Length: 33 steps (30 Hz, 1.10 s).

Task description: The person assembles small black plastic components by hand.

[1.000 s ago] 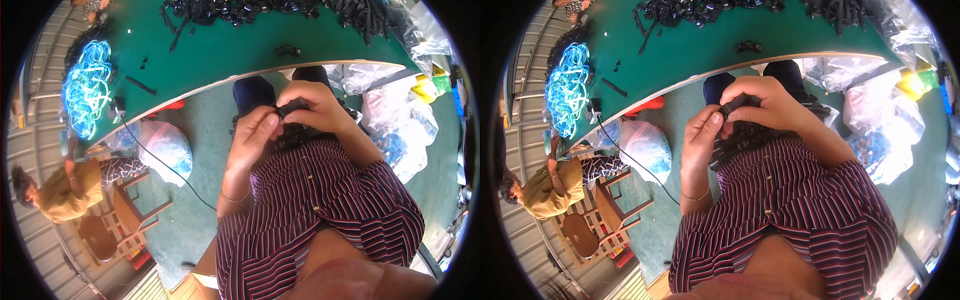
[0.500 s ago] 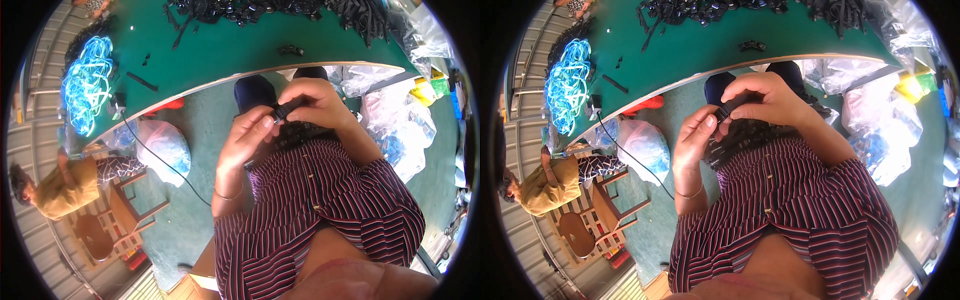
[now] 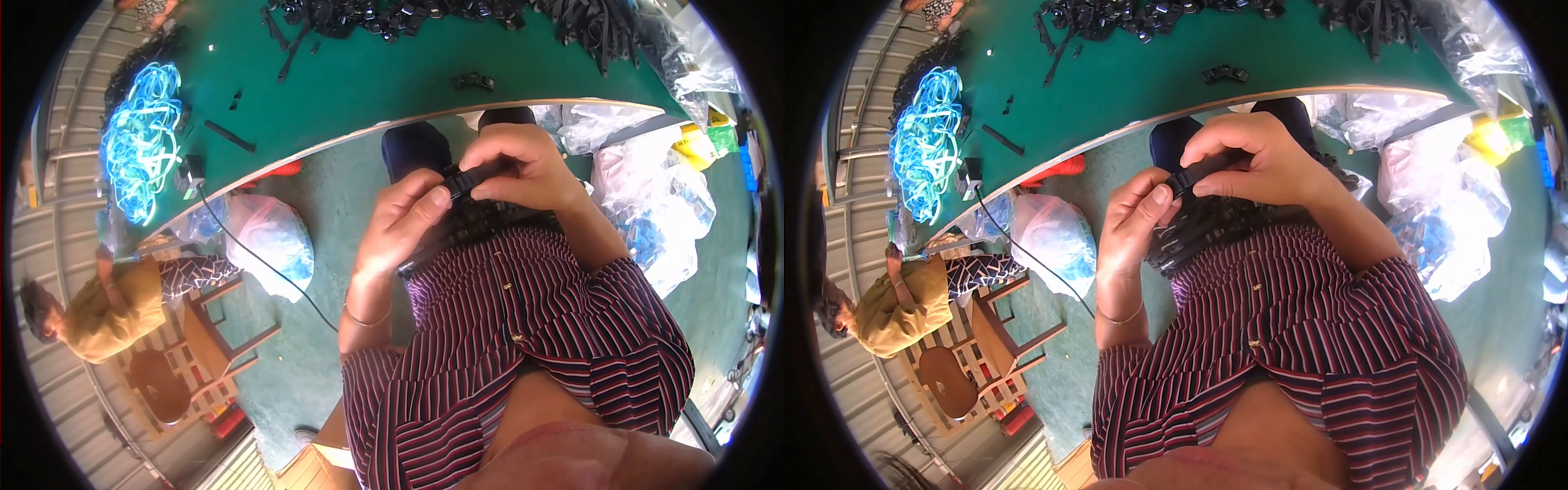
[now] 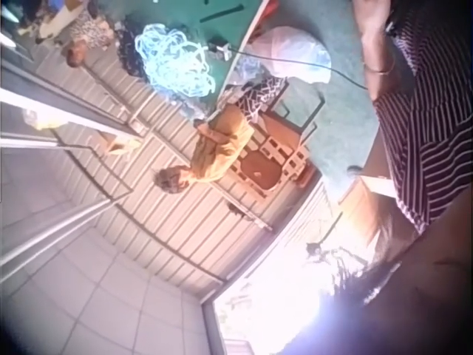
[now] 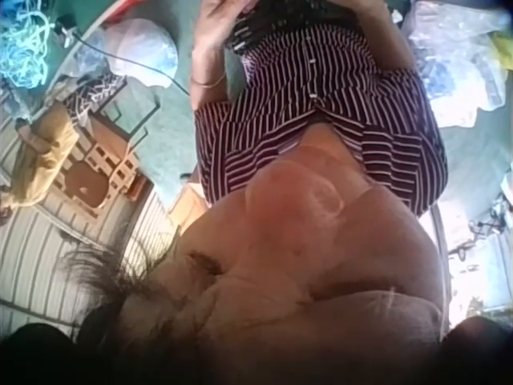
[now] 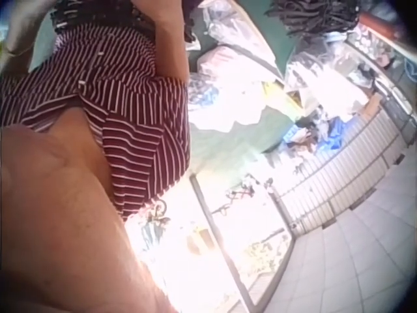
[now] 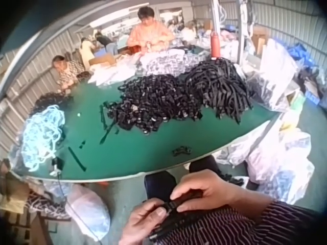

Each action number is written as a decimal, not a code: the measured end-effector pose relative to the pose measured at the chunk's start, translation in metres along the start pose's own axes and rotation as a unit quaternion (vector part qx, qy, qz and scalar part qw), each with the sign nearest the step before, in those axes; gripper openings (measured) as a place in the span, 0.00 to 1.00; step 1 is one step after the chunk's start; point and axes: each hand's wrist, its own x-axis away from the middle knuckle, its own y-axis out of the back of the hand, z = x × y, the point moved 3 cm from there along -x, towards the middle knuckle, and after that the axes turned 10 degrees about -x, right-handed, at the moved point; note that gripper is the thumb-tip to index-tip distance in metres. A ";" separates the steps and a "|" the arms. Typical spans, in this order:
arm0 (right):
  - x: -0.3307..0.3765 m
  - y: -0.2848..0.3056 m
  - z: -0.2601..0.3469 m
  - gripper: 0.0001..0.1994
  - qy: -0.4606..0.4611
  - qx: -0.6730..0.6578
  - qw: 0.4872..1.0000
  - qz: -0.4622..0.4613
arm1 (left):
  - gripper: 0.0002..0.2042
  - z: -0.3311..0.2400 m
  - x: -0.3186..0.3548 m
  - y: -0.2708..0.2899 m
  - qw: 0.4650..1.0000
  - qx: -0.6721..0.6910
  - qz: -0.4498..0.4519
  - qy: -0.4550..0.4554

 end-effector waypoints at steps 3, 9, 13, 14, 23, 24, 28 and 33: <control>0.000 0.001 0.002 0.13 0.015 0.024 1.000 0.011 | 0.14 0.002 0.000 0.000 1.000 0.020 -0.005 -0.005; 0.003 0.004 -0.002 0.13 0.019 0.014 1.000 0.000 | 0.10 0.009 -0.005 0.000 0.999 0.036 0.028 -0.014; 0.003 0.006 0.008 0.13 -0.012 0.047 0.999 0.005 | 0.09 0.006 0.000 0.003 0.999 0.010 0.033 0.013; 0.004 0.010 0.007 0.13 -0.012 0.048 0.999 0.005 | 0.09 0.008 -0.002 0.004 0.999 -0.007 0.036 0.009; 0.002 0.006 0.005 0.12 0.000 0.028 1.000 0.008 | 0.14 -0.006 -0.012 -0.010 0.995 0.025 0.091 -0.024; 0.001 0.005 0.005 0.12 0.013 0.030 0.999 0.012 | 0.14 -0.005 -0.012 -0.010 0.995 0.026 0.091 -0.025; 0.004 0.005 0.005 0.12 0.027 0.041 0.999 -0.003 | 0.12 0.004 -0.009 -0.011 0.994 0.063 0.090 -0.029; 0.001 0.001 0.006 0.13 0.029 0.026 0.999 0.008 | 0.09 0.004 -0.005 -0.011 0.991 0.102 0.071 -0.050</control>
